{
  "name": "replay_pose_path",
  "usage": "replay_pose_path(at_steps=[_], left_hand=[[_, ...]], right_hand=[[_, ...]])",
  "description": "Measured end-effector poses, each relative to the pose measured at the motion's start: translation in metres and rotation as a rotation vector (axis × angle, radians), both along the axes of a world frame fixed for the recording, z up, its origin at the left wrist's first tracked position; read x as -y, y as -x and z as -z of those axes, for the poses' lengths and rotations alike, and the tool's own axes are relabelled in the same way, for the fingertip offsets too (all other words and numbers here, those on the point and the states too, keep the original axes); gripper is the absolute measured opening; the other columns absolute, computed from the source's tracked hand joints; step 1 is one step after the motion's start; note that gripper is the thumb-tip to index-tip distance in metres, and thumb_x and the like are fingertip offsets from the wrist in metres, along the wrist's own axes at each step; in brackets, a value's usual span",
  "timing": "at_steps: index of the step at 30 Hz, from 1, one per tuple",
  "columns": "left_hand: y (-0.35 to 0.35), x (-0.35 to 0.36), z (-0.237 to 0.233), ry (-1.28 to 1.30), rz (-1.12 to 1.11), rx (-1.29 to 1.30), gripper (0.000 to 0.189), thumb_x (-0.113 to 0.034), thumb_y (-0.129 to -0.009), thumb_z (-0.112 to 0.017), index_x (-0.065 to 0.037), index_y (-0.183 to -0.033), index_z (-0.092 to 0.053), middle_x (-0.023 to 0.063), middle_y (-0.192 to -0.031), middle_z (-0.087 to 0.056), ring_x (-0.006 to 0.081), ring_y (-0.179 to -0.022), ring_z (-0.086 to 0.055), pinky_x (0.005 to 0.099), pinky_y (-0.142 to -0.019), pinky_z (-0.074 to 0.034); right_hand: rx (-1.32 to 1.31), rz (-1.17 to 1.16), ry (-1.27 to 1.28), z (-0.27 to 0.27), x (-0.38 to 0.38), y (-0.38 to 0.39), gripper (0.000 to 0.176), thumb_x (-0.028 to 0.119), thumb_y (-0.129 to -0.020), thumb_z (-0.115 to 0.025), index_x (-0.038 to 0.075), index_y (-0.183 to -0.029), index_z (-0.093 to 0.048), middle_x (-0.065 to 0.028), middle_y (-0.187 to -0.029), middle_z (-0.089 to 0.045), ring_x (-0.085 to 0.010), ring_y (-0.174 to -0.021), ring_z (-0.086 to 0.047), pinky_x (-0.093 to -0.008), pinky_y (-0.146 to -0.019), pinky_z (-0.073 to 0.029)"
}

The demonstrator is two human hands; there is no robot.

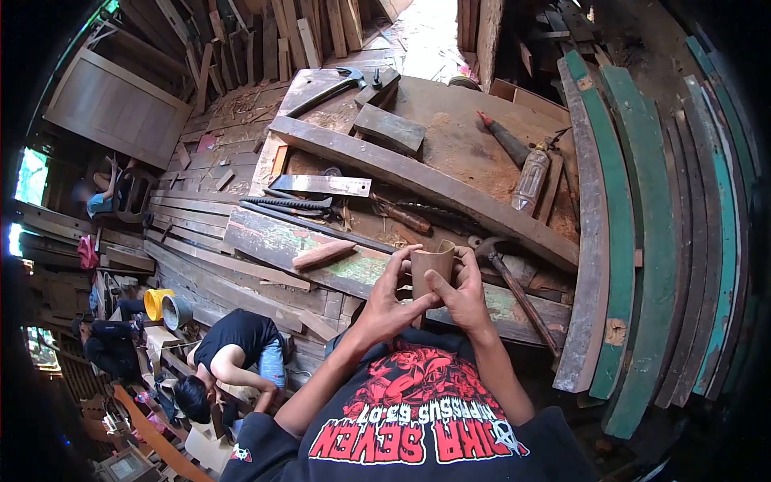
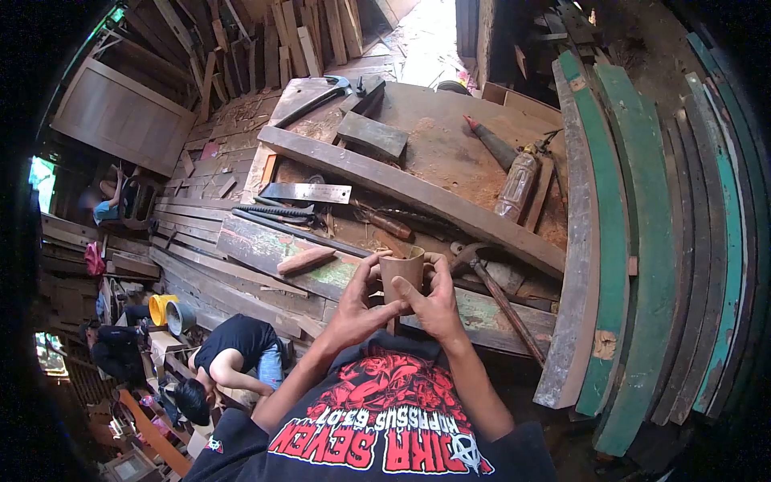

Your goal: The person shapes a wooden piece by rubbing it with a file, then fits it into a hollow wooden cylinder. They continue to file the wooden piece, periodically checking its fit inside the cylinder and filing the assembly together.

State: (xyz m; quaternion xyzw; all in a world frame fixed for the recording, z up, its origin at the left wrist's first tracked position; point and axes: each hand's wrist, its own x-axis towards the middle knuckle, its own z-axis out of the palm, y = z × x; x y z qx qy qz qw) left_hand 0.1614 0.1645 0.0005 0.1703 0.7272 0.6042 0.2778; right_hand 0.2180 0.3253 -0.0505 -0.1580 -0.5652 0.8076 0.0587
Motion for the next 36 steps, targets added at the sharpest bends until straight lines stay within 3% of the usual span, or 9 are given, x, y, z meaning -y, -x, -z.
replay_pose_path(at_steps=[8, 12, 16, 24, 25, 28, 31, 34, 36], left_hand=[[-0.004, 0.002, 0.004, -0.143, -0.103, 0.172, 0.078, -0.008, -0.093, -0.080, -0.009, -0.157, -0.035, 0.0154, -0.129, -0.065, 0.0223, -0.121, -0.063, 0.0376, -0.100, -0.055], [-0.006, 0.005, 0.026, -0.224, -0.126, 0.170, 0.075, -0.013, -0.092, -0.083, -0.005, -0.153, -0.039, 0.0144, -0.132, -0.062, 0.0206, -0.122, -0.061, 0.0368, -0.099, -0.055], [-0.007, 0.002, 0.019, -0.250, -0.137, 0.161, 0.064, -0.016, -0.092, -0.083, -0.002, -0.145, -0.050, 0.0113, -0.128, -0.062, 0.0163, -0.117, -0.061, 0.0326, -0.095, -0.055], [0.004, 0.020, 0.021, -0.200, -0.367, 0.120, 0.042, -0.011, -0.093, -0.080, 0.000, -0.128, -0.061, 0.0088, -0.110, -0.071, 0.0145, -0.104, -0.068, 0.0311, -0.087, -0.058], [0.005, 0.023, 0.017, -0.218, -0.376, 0.161, 0.043, -0.013, -0.093, -0.081, 0.001, -0.128, -0.061, 0.0089, -0.110, -0.071, 0.0138, -0.101, -0.068, 0.0309, -0.083, -0.059], [0.007, 0.033, 0.008, -0.148, -0.339, 0.276, 0.037, -0.014, -0.093, -0.081, 0.002, -0.122, -0.064, 0.0082, -0.106, -0.072, 0.0127, -0.096, -0.068, 0.0309, -0.078, -0.060], [0.004, 0.032, 0.031, -0.140, -0.356, 0.031, 0.031, -0.017, -0.093, -0.082, 0.000, -0.115, -0.068, 0.0072, -0.103, -0.073, 0.0105, -0.089, -0.066, 0.0297, -0.076, -0.058], [0.003, 0.030, 0.046, 0.076, -0.446, -0.288, 0.026, -0.019, -0.093, -0.083, -0.001, -0.107, -0.071, 0.0055, -0.101, -0.071, 0.0106, -0.090, -0.065, 0.0301, -0.079, -0.057], [0.004, 0.031, 0.051, -0.054, -0.454, -0.073, 0.032, -0.021, -0.092, -0.084, -0.002, -0.112, -0.069, 0.0054, -0.104, -0.068, 0.0118, -0.095, -0.065, 0.0312, -0.083, -0.057]], right_hand=[[0.004, -0.004, -0.046, -0.005, 0.003, 0.002, 0.066, 0.034, -0.091, -0.085, 0.003, -0.137, -0.049, -0.0121, -0.121, -0.062, -0.0206, -0.109, -0.062, -0.0366, -0.096, -0.052], [0.029, -0.018, -0.161, -0.001, 0.002, 0.004, 0.064, 0.051, -0.097, -0.073, 0.001, -0.133, -0.056, -0.0104, -0.118, -0.065, -0.0197, -0.109, -0.063, -0.0367, -0.095, -0.053], [0.049, -0.139, 0.358, 0.000, 0.001, -0.003, 0.064, 0.055, -0.109, -0.050, 0.001, -0.143, -0.053, -0.0160, -0.125, -0.068, -0.0250, -0.112, -0.070, -0.0381, -0.092, -0.058], [0.178, -0.339, 0.151, -0.022, 0.017, 0.002, 0.053, 0.045, -0.114, -0.041, 0.003, -0.141, -0.055, -0.0122, -0.118, -0.070, -0.0161, -0.097, -0.069, -0.0314, -0.078, -0.057], [0.134, -0.341, 0.111, -0.016, 0.022, 0.003, 0.049, 0.045, -0.114, -0.041, 0.003, -0.135, -0.057, -0.0085, -0.103, -0.071, -0.0107, -0.076, -0.064, -0.0269, -0.066, -0.052], [0.140, -0.347, 0.033, -0.015, 0.034, 0.004, 0.047, 0.045, -0.114, -0.043, 0.004, -0.129, -0.058, -0.0035, -0.085, -0.068, -0.0075, -0.057, -0.052, -0.0232, -0.052, -0.042], [0.192, -0.385, 0.003, -0.018, 0.031, 0.005, 0.045, 0.047, -0.113, -0.045, 0.005, -0.121, -0.059, 0.0011, -0.072, -0.058, -0.0064, -0.050, -0.044, -0.0226, -0.045, -0.033], [0.225, -0.415, 0.003, 0.000, 0.025, 0.002, 0.044, 0.047, -0.113, -0.046, 0.005, -0.115, -0.060, 0.0034, -0.066, -0.051, -0.0053, -0.046, -0.037, -0.0232, -0.042, -0.029], [0.225, -0.446, 0.025, -0.001, 0.026, 0.002, 0.044, 0.047, -0.113, -0.045, 0.006, -0.112, -0.060, 0.0040, -0.067, -0.049, -0.0052, -0.045, -0.035, -0.0233, -0.042, -0.028]])
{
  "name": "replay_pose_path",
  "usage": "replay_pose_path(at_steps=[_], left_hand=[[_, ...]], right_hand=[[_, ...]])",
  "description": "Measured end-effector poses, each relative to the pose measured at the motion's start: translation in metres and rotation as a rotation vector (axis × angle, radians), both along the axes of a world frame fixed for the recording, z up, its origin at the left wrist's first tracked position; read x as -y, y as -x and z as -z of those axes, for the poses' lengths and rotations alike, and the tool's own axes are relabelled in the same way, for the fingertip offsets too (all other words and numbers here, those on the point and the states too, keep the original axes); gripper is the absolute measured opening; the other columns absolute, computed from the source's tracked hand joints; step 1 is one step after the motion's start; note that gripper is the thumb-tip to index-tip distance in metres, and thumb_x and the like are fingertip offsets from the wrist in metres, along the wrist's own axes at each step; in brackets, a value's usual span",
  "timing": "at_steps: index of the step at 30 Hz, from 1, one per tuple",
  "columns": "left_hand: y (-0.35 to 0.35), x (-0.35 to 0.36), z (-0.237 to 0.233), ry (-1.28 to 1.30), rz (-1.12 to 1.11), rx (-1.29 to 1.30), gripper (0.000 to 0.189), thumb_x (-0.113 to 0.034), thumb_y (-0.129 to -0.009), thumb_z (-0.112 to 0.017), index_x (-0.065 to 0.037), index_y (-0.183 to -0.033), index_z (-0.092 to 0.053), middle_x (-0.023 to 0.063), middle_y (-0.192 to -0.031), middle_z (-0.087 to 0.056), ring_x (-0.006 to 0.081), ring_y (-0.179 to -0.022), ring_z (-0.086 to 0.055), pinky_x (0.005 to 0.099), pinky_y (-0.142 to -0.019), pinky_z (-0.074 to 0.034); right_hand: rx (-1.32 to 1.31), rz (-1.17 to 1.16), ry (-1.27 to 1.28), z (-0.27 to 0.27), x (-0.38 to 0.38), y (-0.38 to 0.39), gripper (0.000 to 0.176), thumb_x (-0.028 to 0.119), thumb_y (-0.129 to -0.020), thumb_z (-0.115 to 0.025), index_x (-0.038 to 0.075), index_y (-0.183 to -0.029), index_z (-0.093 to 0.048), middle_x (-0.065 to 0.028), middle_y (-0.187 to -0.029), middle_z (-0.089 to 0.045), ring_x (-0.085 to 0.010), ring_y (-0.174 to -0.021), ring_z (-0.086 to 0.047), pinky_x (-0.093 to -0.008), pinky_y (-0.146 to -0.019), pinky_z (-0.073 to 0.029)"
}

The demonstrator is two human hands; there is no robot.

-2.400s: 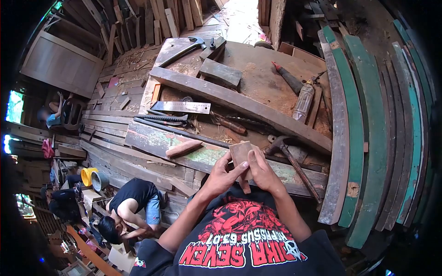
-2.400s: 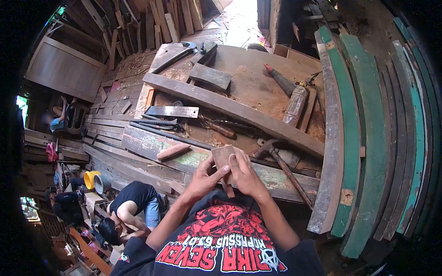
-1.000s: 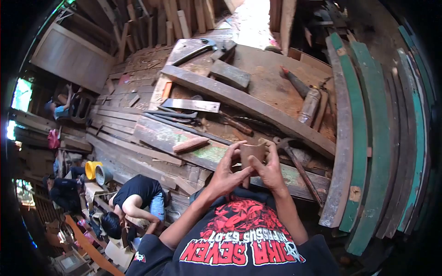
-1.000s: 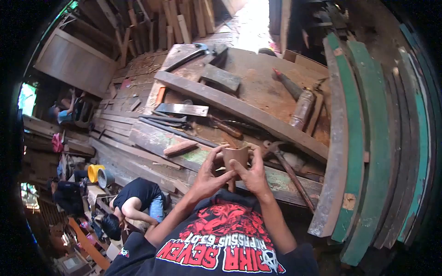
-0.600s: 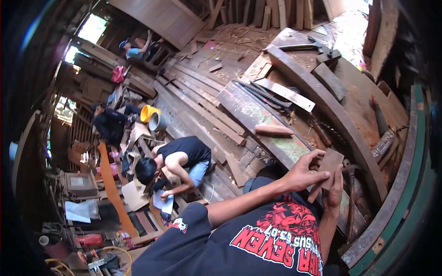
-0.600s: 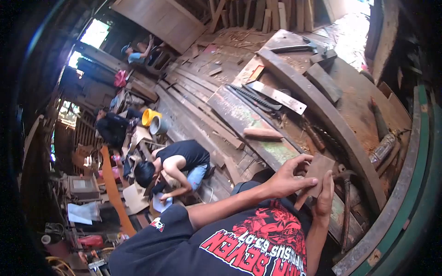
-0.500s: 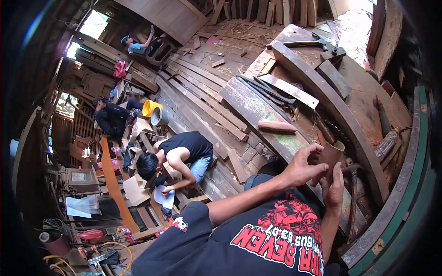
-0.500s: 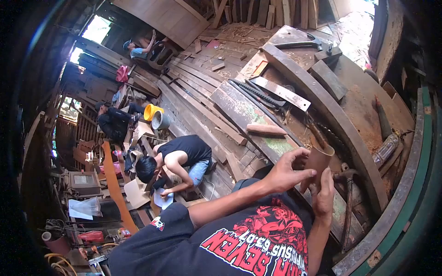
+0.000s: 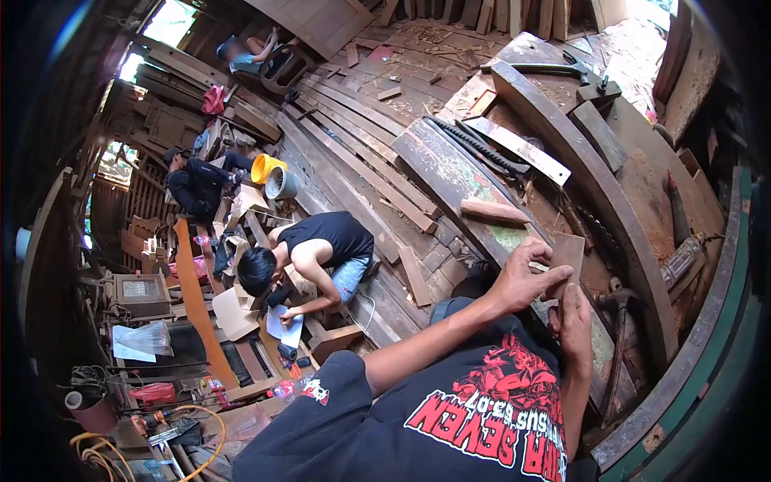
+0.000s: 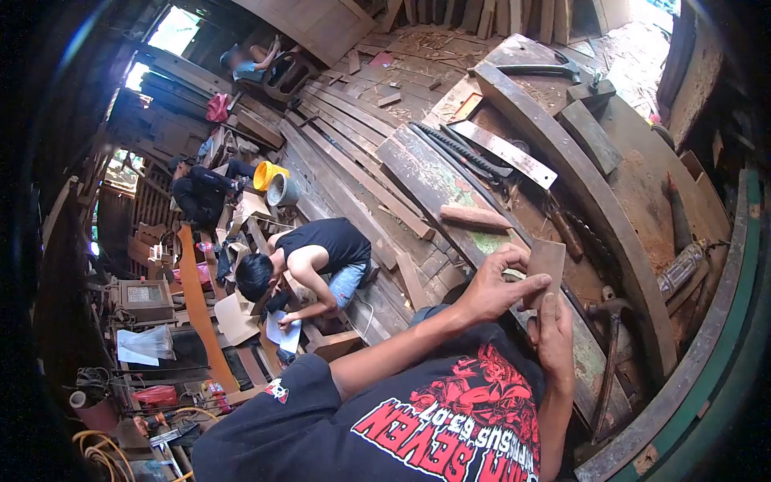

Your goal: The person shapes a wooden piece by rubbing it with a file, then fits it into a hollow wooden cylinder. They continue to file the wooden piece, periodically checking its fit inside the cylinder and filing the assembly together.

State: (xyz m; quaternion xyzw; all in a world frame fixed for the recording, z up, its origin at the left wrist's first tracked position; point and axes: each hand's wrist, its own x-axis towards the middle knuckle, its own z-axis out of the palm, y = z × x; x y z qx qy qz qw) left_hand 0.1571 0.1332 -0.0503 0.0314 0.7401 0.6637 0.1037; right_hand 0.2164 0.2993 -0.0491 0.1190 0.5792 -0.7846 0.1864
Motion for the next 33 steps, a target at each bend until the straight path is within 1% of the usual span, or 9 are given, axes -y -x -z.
replay_pose_path(at_steps=[4, 6, 8, 13, 15, 20, 24, 27, 33], left_hand=[[-0.002, -0.013, -0.020, -0.262, -0.111, 0.148, 0.048, -0.020, -0.097, -0.079, -0.002, -0.134, -0.056, 0.0074, -0.114, -0.067, 0.0123, -0.100, -0.066, 0.0288, -0.086, -0.056], [0.000, -0.006, -0.035, -0.492, 0.047, 0.411, 0.044, -0.018, -0.101, -0.073, 0.000, -0.137, -0.055, 0.0075, -0.119, -0.067, 0.0113, -0.103, -0.065, 0.0263, -0.086, -0.055], [0.000, -0.005, -0.024, -0.427, 0.098, 0.446, 0.044, -0.017, -0.102, -0.071, 0.001, -0.140, -0.055, 0.0079, -0.122, -0.066, 0.0134, -0.110, -0.065, 0.0282, -0.091, -0.057], [0.000, -0.008, -0.024, -0.654, 0.098, 0.574, 0.056, -0.016, -0.101, -0.071, 0.000, -0.147, -0.045, 0.0123, -0.132, -0.062, 0.0215, -0.120, -0.064, 0.0363, -0.103, -0.056], [0.001, -0.010, -0.033, -0.687, 0.166, 0.576, 0.064, -0.018, -0.101, -0.071, 0.000, -0.152, -0.036, 0.0183, -0.140, -0.059, 0.0264, -0.126, -0.062, 0.0418, -0.108, -0.053], [0.003, -0.007, -0.032, -0.762, 0.303, 0.632, 0.059, -0.022, -0.103, -0.067, 0.000, -0.151, -0.040, 0.0180, -0.145, -0.058, 0.0272, -0.130, -0.061, 0.0435, -0.111, -0.052], [0.000, -0.005, -0.037, -0.707, 0.286, 0.623, 0.051, -0.020, -0.103, -0.068, 0.001, -0.145, -0.048, 0.0169, -0.142, -0.061, 0.0242, -0.125, -0.064, 0.0411, -0.106, -0.055], [0.000, -0.006, -0.033, -0.662, 0.251, 0.616, 0.047, -0.019, -0.103, -0.069, 0.001, -0.142, -0.051, 0.0159, -0.137, -0.065, 0.0222, -0.119, -0.067, 0.0387, -0.102, -0.056], [0.002, -0.004, -0.022, -0.501, 0.121, 0.506, 0.036, -0.016, -0.100, -0.073, 0.000, -0.130, -0.061, 0.0082, -0.108, -0.076, 0.0139, -0.096, -0.073, 0.0297, -0.091, -0.057]], right_hand=[[0.052, -0.005, 0.103, -0.016, -0.001, 0.001, 0.045, 0.049, -0.112, -0.044, 0.007, -0.111, -0.059, 0.0003, -0.074, -0.058, -0.0041, -0.045, -0.036, -0.0241, -0.040, -0.026], [0.058, -0.018, 0.100, -0.016, 0.000, -0.002, 0.047, 0.052, -0.110, -0.048, 0.007, -0.117, -0.060, 0.0001, -0.076, -0.062, -0.0027, -0.045, -0.036, -0.0228, -0.040, -0.026], [0.030, -0.024, 0.128, -0.025, 0.001, -0.002, 0.040, 0.046, -0.109, -0.055, 0.008, -0.117, -0.059, -0.0009, -0.076, -0.063, -0.0028, -0.045, -0.036, -0.0218, -0.041, -0.026], [0.153, -0.097, 0.402, -0.023, -0.008, -0.007, 0.029, 0.041, -0.110, -0.056, 0.012, -0.106, -0.054, 0.0064, -0.066, -0.040, -0.0013, -0.044, -0.030, -0.0211, -0.039, -0.022], [0.226, -0.103, 0.524, -0.031, -0.013, -0.008, 0.029, 0.039, -0.111, -0.055, 0.012, -0.104, -0.053, 0.0063, -0.066, -0.039, -0.0012, -0.045, -0.030, -0.0204, -0.040, -0.024], [0.392, 0.009, 0.818, -0.029, -0.021, -0.016, 0.033, 0.044, -0.111, -0.051, 0.010, -0.111, -0.055, 0.0058, -0.069, -0.041, -0.0003, -0.045, -0.030, -0.0183, -0.040, -0.025], [0.277, -0.042, 0.862, -0.020, -0.029, -0.023, 0.034, 0.043, -0.111, -0.052, 0.009, -0.116, -0.055, 0.0040, -0.071, -0.046, -0.0005, -0.044, -0.031, -0.0178, -0.039, -0.027], [0.212, -0.110, 0.739, -0.027, -0.030, -0.020, 0.034, 0.043, -0.110, -0.055, 0.009, -0.114, -0.056, 0.0017, -0.076, -0.054, -0.0009, -0.045, -0.035, -0.0183, -0.039, -0.028], [0.092, -0.002, 0.158, -0.024, -0.011, -0.015, 0.041, 0.045, -0.109, -0.056, 0.005, -0.117, -0.060, 0.0005, -0.082, -0.062, -0.0015, -0.052, -0.044, -0.0194, -0.044, -0.033]])
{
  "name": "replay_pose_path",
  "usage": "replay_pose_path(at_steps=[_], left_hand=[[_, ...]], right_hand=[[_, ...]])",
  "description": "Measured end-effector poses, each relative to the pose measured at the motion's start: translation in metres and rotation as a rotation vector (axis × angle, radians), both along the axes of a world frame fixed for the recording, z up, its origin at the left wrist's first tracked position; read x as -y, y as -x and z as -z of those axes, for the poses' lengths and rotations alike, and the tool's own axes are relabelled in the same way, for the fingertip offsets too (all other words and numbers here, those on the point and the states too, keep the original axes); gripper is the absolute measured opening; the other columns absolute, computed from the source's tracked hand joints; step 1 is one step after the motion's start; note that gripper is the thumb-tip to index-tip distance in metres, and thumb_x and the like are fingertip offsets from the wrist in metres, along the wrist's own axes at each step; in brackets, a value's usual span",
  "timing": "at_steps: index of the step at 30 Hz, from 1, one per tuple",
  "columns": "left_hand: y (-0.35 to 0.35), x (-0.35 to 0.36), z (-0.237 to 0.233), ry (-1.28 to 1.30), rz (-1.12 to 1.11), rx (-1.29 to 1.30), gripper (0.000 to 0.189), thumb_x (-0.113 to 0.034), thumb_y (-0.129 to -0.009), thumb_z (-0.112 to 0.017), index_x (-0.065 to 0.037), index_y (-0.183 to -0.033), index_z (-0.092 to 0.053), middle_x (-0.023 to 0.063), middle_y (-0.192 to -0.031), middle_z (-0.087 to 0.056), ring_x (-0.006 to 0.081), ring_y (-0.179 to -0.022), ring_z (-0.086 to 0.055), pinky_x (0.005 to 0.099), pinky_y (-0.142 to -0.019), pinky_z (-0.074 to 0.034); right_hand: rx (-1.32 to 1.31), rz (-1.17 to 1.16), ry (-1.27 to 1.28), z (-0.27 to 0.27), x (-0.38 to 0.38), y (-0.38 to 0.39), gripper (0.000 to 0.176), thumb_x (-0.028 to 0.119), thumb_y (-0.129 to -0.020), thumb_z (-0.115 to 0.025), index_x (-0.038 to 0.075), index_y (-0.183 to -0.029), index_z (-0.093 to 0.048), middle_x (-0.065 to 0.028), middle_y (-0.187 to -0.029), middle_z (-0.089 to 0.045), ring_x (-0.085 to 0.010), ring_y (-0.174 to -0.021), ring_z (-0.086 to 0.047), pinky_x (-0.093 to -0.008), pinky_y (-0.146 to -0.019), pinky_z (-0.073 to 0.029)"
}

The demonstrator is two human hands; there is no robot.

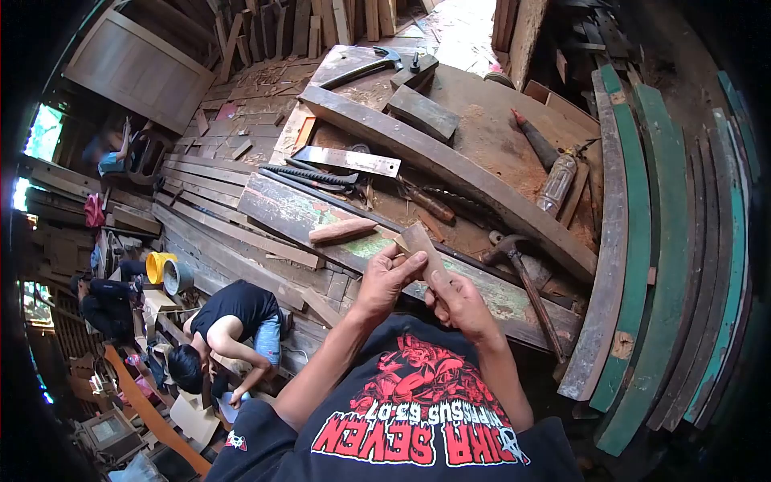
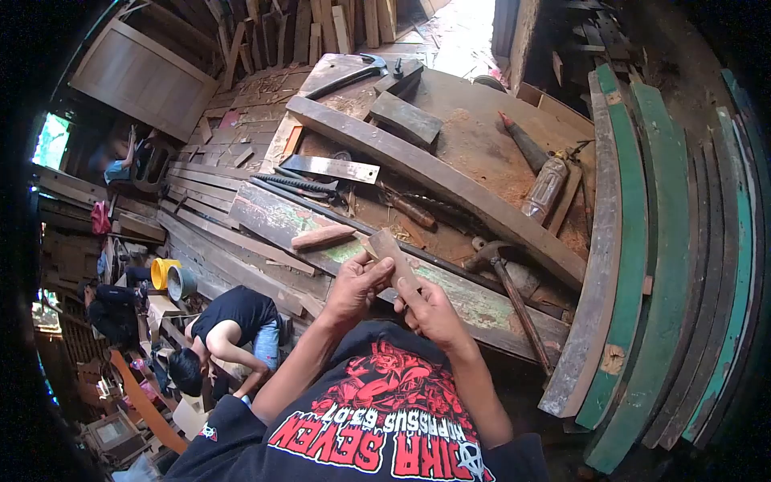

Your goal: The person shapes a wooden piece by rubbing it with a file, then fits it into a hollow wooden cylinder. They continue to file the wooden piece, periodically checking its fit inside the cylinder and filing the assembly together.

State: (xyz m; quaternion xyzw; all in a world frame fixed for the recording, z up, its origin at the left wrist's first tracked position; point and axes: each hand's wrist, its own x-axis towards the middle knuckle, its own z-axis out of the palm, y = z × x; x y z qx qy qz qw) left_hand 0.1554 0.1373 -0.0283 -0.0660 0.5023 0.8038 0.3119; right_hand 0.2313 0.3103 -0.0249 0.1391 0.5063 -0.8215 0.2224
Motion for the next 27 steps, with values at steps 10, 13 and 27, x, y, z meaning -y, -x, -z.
replay_pose_path(at_steps=[10, 13, 27], left_hand=[[0.001, 0.007, 0.001, -0.174, 0.082, 0.022, 0.044, -0.017, -0.107, -0.060, 0.000, -0.146, -0.049, 0.0124, -0.131, -0.066, 0.0207, -0.119, -0.067, 0.0374, -0.104, -0.054], [0.001, 0.006, 0.000, -0.158, 0.068, 0.041, 0.045, -0.017, -0.107, -0.059, -0.001, -0.148, -0.047, 0.0132, -0.134, -0.064, 0.0221, -0.122, -0.065, 0.0392, -0.106, -0.053], [0.003, -0.001, -0.001, 0.046, -0.062, -0.095, 0.025, -0.014, -0.101, -0.070, -0.002, -0.122, -0.063, 0.0052, -0.112, -0.069, 0.0107, -0.103, -0.066, 0.0291, -0.095, -0.057]], right_hand=[[-0.100, 0.046, -0.125, 0.008, 0.003, -0.007, 0.052, 0.057, -0.109, -0.046, 0.007, -0.117, -0.060, 0.0070, -0.069, -0.043, -0.0026, -0.051, -0.034, -0.0211, -0.045, -0.027], [-0.090, -0.032, -0.082, 0.006, -0.002, -0.007, 0.052, 0.056, -0.110, -0.046, 0.006, -0.119, -0.058, 0.0069, -0.068, -0.042, -0.0024, -0.051, -0.033, -0.0206, -0.044, -0.026], [-0.104, 0.063, -0.179, -0.004, 0.000, -0.007, 0.052, 0.043, -0.107, -0.062, 0.007, -0.142, -0.049, -0.0060, -0.088, -0.070, -0.0045, -0.062, -0.051, -0.0226, -0.055, -0.042]])
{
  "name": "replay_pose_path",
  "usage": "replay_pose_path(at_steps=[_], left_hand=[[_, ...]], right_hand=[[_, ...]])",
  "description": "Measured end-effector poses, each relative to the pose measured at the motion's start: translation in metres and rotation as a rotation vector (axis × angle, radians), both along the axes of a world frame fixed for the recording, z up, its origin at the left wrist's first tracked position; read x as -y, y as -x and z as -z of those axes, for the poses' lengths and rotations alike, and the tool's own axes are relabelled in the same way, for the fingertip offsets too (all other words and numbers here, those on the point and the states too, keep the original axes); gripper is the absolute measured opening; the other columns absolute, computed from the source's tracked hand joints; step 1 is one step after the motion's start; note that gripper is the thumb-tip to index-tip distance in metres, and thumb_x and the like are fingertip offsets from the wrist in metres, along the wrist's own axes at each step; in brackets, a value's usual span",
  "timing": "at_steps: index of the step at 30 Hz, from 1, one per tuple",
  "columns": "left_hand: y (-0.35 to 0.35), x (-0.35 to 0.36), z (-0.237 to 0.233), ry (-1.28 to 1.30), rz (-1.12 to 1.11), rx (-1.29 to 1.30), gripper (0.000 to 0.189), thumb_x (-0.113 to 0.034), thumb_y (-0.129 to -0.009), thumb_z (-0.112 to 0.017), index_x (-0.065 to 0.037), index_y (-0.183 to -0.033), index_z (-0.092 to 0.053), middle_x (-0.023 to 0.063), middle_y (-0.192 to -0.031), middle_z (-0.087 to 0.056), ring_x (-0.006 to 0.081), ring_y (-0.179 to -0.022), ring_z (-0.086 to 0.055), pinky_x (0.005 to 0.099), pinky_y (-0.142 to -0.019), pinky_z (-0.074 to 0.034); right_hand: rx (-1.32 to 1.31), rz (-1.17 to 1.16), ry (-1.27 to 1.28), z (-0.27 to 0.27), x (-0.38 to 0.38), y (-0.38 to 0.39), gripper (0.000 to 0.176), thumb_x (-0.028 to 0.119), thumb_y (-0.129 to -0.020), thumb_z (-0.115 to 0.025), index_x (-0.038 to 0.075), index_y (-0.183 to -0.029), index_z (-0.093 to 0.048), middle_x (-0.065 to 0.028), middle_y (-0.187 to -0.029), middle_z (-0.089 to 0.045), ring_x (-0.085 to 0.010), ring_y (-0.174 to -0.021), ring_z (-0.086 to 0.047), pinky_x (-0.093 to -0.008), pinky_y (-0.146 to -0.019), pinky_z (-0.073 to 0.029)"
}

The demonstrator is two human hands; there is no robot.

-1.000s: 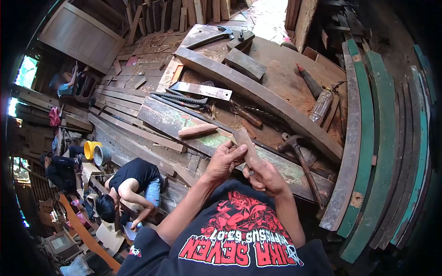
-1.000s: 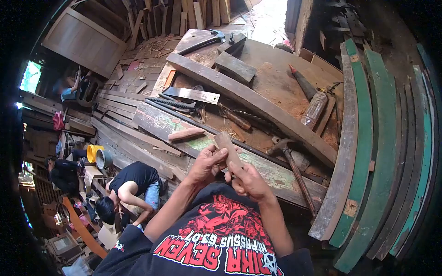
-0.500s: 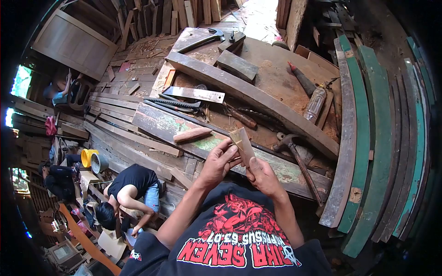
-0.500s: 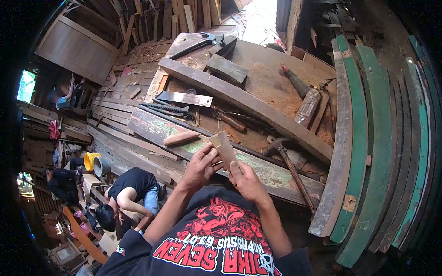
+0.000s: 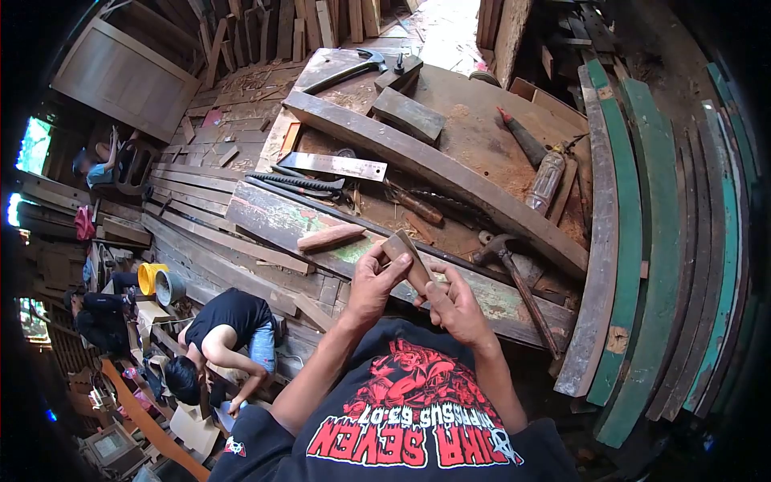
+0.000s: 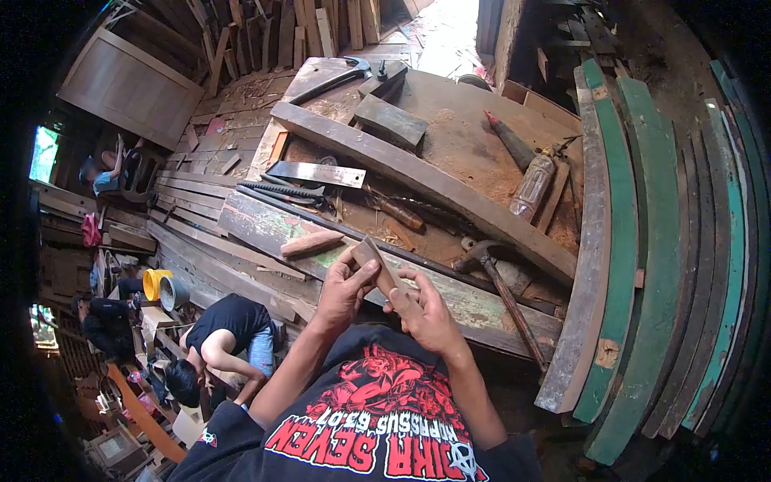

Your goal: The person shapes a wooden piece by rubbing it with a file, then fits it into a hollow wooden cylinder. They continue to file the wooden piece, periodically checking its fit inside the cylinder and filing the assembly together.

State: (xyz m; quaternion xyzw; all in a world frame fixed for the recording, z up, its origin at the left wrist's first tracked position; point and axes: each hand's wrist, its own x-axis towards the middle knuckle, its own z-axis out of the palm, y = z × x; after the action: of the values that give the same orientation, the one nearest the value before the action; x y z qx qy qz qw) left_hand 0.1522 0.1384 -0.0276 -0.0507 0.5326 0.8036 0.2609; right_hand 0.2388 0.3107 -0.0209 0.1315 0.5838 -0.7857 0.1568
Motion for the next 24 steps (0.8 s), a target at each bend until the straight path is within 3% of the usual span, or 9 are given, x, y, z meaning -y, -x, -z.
replay_pose_path(at_steps=[4, 10, 13, 16, 19, 24], left_hand=[[0.002, -0.002, -0.006, 0.119, -0.007, -0.092, 0.021, -0.015, -0.100, -0.072, -0.003, -0.115, -0.064, 0.0041, -0.106, -0.070, 0.0101, -0.099, -0.066, 0.0284, -0.090, -0.055], [0.005, -0.003, -0.017, 0.243, 0.054, -0.216, 0.022, -0.018, -0.099, -0.075, -0.003, -0.113, -0.065, 0.0047, -0.104, -0.072, 0.0102, -0.098, -0.065, 0.0281, -0.089, -0.053], [0.007, 0.000, -0.023, 0.213, 0.112, -0.190, 0.026, -0.019, -0.099, -0.076, -0.003, -0.117, -0.066, 0.0052, -0.107, -0.073, 0.0100, -0.100, -0.065, 0.0283, -0.090, -0.052], [0.008, 0.004, -0.022, 0.148, 0.150, -0.137, 0.032, -0.019, -0.099, -0.076, -0.002, -0.124, -0.067, 0.0047, -0.108, -0.073, 0.0102, -0.102, -0.065, 0.0288, -0.091, -0.053], [0.008, 0.007, -0.020, 0.053, 0.175, -0.081, 0.037, -0.019, -0.099, -0.075, -0.001, -0.131, -0.066, 0.0046, -0.112, -0.072, 0.0109, -0.105, -0.064, 0.0292, -0.093, -0.053], [0.009, 0.012, -0.013, -0.106, 0.138, 0.044, 0.041, -0.017, -0.103, -0.069, 0.000, -0.140, -0.058, 0.0066, -0.127, -0.067, 0.0135, -0.115, -0.065, 0.0298, -0.100, -0.055]], right_hand=[[-0.071, -0.018, -0.186, -0.001, 0.004, 0.002, 0.056, 0.041, -0.106, -0.064, 0.002, -0.142, -0.047, -0.0089, -0.091, -0.071, -0.0101, -0.070, -0.060, -0.0262, -0.061, -0.049], [-0.159, -0.015, -0.372, 0.001, 0.010, 0.005, 0.053, 0.044, -0.108, -0.057, -0.004, -0.130, -0.055, -0.0077, -0.087, -0.069, -0.0126, -0.074, -0.062, -0.0286, -0.065, -0.050], [-0.105, -0.058, -0.267, 0.003, 0.009, 0.003, 0.057, 0.052, -0.111, -0.048, -0.002, -0.123, -0.059, -0.0043, -0.082, -0.064, -0.0097, -0.065, -0.057, -0.0260, -0.058, -0.045], [0.070, -0.043, 0.121, 0.008, 0.001, 0.003, 0.064, 0.061, -0.110, -0.038, 0.002, -0.121, -0.060, -0.0012, -0.078, -0.060, -0.0061, -0.056, -0.047, -0.0228, -0.051, -0.038], [0.082, -0.045, 0.168, -0.005, -0.001, 0.005, 0.066, 0.063, -0.111, -0.028, 0.006, -0.118, -0.059, -0.0021, -0.075, -0.057, -0.0050, -0.052, -0.041, -0.0207, -0.046, -0.033], [0.110, -0.049, 0.199, -0.008, -0.005, 0.007, 0.069, 0.067, -0.109, -0.031, 0.004, -0.119, -0.059, -0.0005, -0.077, -0.059, -0.0037, -0.052, -0.041, -0.0207, -0.046, -0.032]])
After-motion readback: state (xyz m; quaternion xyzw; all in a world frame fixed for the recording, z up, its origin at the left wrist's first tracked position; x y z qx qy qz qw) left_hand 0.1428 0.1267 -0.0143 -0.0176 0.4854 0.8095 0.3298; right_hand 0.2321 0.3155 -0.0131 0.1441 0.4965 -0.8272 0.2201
